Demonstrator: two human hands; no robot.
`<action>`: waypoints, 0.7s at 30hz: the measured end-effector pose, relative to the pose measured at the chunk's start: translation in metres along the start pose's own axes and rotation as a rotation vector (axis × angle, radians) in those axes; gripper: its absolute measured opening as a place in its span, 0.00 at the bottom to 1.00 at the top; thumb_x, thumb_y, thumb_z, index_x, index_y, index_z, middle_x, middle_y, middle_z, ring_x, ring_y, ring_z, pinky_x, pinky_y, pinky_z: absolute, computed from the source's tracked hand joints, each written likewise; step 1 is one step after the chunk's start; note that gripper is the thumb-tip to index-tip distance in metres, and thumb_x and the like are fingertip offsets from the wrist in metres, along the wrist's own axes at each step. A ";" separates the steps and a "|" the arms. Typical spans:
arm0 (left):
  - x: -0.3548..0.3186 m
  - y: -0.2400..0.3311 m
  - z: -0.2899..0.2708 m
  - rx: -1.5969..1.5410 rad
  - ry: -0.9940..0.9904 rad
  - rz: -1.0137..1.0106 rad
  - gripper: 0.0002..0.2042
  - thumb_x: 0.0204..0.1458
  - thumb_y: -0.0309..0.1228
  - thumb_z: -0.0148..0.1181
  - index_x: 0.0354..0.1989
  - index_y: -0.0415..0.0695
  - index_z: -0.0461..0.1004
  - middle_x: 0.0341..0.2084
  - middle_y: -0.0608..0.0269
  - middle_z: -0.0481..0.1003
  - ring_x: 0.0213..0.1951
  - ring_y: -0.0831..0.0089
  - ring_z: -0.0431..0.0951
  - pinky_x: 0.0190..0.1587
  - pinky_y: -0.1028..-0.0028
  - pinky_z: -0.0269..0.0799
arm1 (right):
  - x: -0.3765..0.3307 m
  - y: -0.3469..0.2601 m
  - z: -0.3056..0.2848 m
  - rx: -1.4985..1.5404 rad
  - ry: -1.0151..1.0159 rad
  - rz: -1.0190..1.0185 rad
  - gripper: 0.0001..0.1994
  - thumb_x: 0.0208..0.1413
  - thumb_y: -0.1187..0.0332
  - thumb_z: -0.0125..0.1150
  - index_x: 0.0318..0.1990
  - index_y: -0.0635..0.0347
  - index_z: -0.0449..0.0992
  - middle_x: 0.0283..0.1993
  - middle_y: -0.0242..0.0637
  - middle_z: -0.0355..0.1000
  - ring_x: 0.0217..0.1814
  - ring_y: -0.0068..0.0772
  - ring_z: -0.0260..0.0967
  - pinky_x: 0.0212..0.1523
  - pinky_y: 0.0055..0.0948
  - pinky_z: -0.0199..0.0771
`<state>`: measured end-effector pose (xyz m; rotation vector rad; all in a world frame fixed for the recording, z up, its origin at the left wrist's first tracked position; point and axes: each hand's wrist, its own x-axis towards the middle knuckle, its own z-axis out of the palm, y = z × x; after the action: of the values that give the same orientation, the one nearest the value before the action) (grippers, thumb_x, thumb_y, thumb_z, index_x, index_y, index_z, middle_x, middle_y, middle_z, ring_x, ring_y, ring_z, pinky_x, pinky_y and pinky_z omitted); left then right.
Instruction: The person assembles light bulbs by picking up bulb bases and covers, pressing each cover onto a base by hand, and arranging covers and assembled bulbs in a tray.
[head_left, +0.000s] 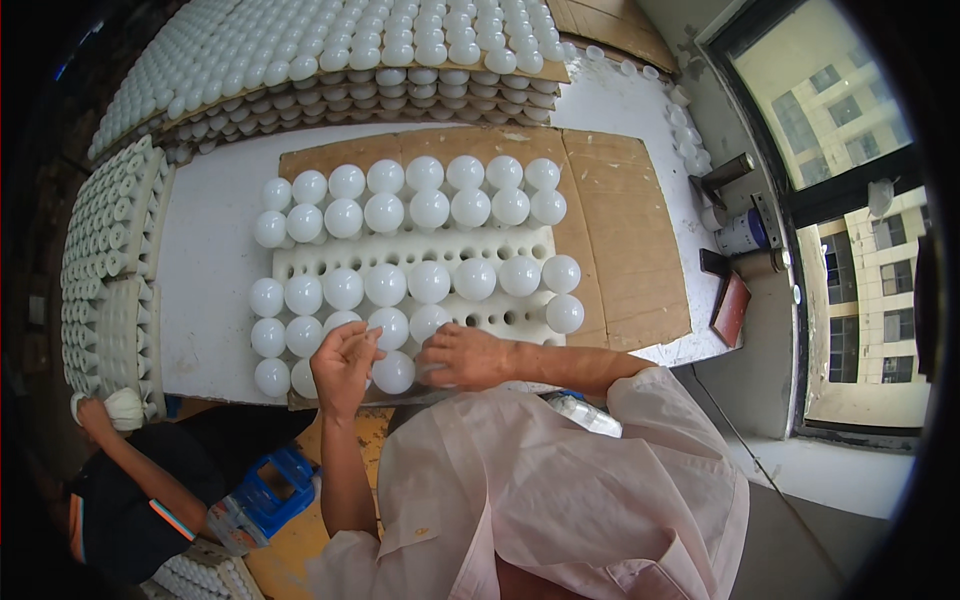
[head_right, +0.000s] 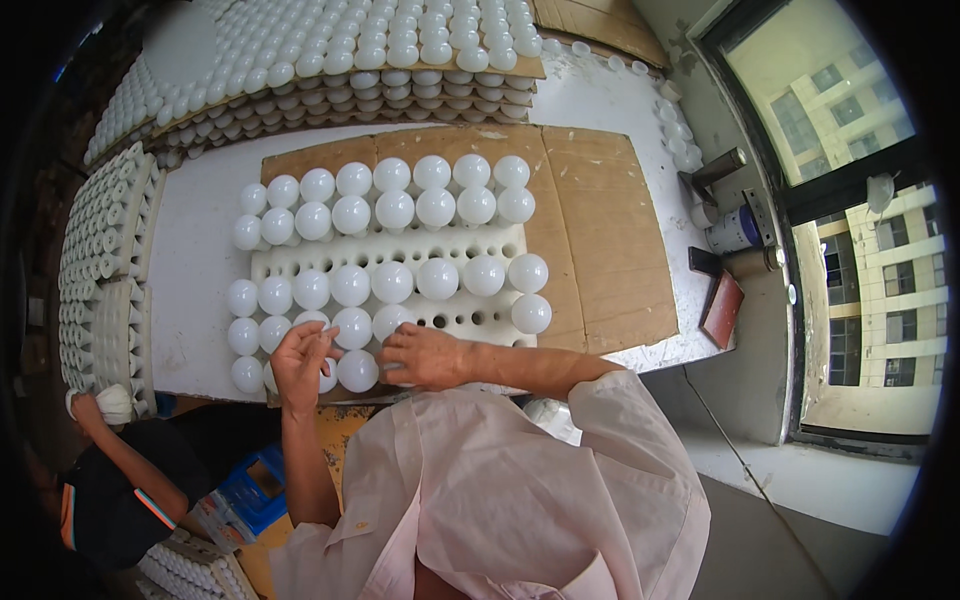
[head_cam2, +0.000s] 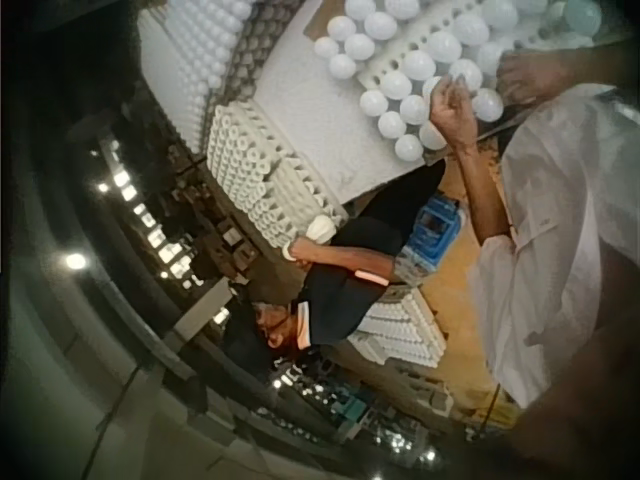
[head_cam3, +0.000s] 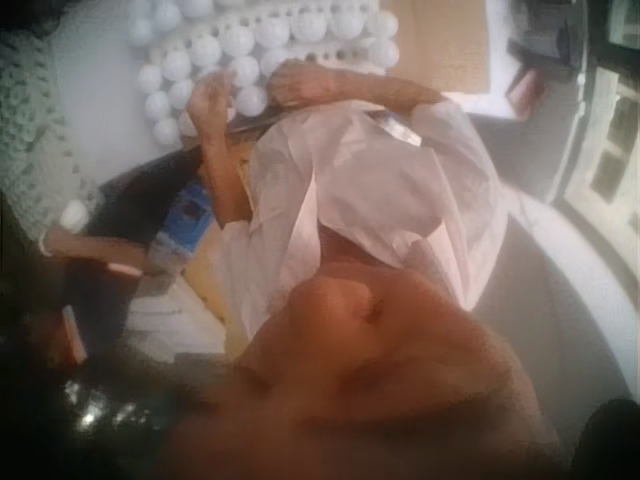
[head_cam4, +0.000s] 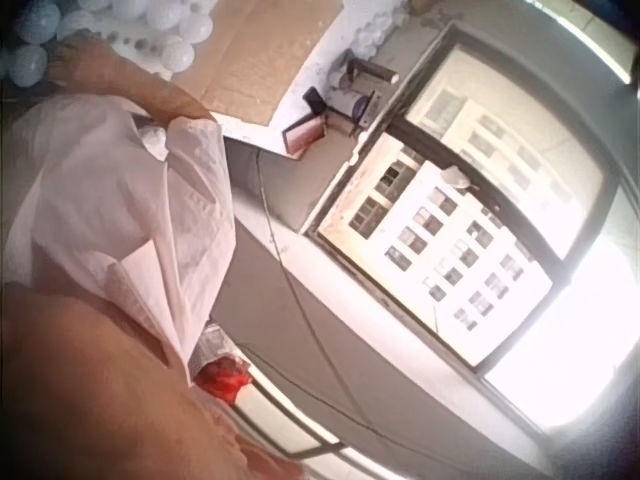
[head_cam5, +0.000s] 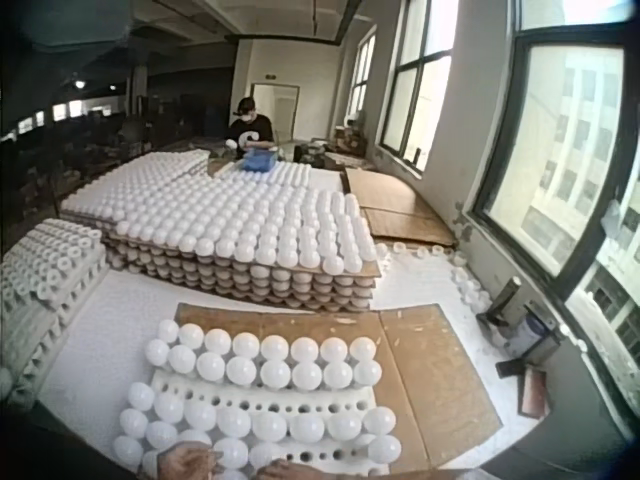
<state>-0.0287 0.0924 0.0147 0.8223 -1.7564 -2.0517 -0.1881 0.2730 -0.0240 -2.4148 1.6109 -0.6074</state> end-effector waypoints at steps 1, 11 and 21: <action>-0.006 0.000 0.006 0.060 0.032 0.014 0.15 0.54 0.28 0.61 0.45 0.30 0.70 0.38 0.49 0.79 0.30 0.77 0.78 0.28 0.82 0.70 | 0.002 -0.002 0.011 -0.029 0.061 -0.035 0.24 0.33 0.64 0.71 0.44 0.53 0.74 0.49 0.37 0.66 0.56 0.40 0.61 0.57 0.41 0.60; -0.014 -0.052 0.013 0.360 0.309 0.232 0.11 0.51 0.21 0.59 0.42 0.33 0.73 0.36 0.54 0.79 0.34 0.73 0.79 0.37 0.76 0.74 | -0.003 0.075 -0.070 0.172 0.506 0.330 0.20 0.44 0.69 0.67 0.47 0.55 0.74 0.50 0.41 0.67 0.52 0.47 0.65 0.52 0.40 0.69; -0.013 -0.068 0.016 0.494 0.432 0.350 0.07 0.46 0.18 0.58 0.35 0.33 0.76 0.31 0.51 0.80 0.29 0.67 0.81 0.32 0.72 0.75 | -0.036 0.358 -0.196 -0.538 0.517 0.970 0.37 0.41 0.62 0.69 0.62 0.50 0.62 0.60 0.41 0.61 0.67 0.48 0.51 0.67 0.44 0.53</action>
<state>-0.0195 0.1258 -0.0476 0.9215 -1.9905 -1.1302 -0.5848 0.1783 0.0141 -1.3817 3.1310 -0.6622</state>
